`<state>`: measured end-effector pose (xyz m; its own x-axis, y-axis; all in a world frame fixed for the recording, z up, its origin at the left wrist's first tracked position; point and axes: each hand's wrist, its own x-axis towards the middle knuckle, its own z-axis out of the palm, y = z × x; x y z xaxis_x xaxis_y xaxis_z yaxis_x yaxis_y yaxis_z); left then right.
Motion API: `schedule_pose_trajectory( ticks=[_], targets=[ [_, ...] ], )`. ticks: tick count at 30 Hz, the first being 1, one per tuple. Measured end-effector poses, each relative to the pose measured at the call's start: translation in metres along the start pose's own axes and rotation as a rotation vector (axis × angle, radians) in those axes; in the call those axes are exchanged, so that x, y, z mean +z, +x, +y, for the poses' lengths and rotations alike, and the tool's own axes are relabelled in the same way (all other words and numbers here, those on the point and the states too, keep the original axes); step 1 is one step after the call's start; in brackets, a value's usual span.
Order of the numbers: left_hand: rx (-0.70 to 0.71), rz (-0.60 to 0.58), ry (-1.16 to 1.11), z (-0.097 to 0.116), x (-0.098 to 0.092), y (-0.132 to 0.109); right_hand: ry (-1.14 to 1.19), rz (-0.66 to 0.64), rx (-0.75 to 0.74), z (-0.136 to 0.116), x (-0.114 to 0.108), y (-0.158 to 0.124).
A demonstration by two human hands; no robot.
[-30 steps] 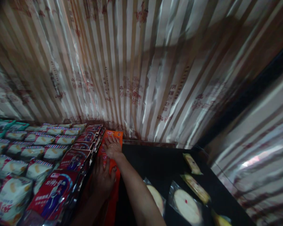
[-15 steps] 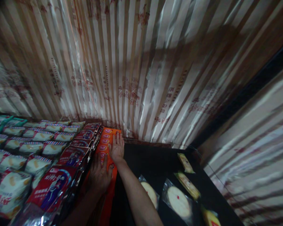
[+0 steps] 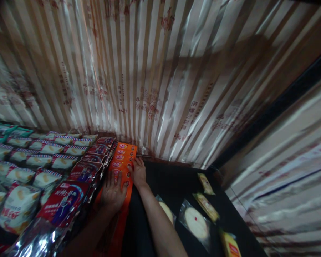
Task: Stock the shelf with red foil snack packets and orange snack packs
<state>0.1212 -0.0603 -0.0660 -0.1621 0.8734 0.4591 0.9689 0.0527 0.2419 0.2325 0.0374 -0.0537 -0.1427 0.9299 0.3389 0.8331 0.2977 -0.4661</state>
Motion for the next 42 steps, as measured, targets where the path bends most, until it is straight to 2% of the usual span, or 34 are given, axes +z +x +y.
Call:
schedule_pose_trajectory(
  ticks=[5, 10, 15, 23, 31, 42],
  targets=[
    [-0.003, -0.031, -0.008, 0.000, 0.001, 0.000, 0.114, 0.044, 0.095, -0.003, 0.003, -0.011],
    [-0.023, -0.101, -0.020, 0.002, -0.008, 0.002, 0.203, 0.103, 0.199, -0.008, -0.007, -0.042],
    [-0.023, -0.128, -0.049, 0.003, -0.019, 0.002, 0.187, 0.103, 0.187, -0.013, -0.011, -0.067],
    [0.008, -0.156, -0.009, 0.003, -0.027, 0.003, 0.127, 0.009, 0.259, -0.021, -0.015, -0.048],
    [-0.013, -0.204, 0.002, 0.004, -0.034, 0.005, 0.029, -0.002, 0.300, -0.029, -0.015, -0.049],
    [0.001, -0.163, -0.027, 0.002, -0.025, 0.004, 0.031, -0.009, 0.289, -0.029, -0.017, -0.049]
  ],
)
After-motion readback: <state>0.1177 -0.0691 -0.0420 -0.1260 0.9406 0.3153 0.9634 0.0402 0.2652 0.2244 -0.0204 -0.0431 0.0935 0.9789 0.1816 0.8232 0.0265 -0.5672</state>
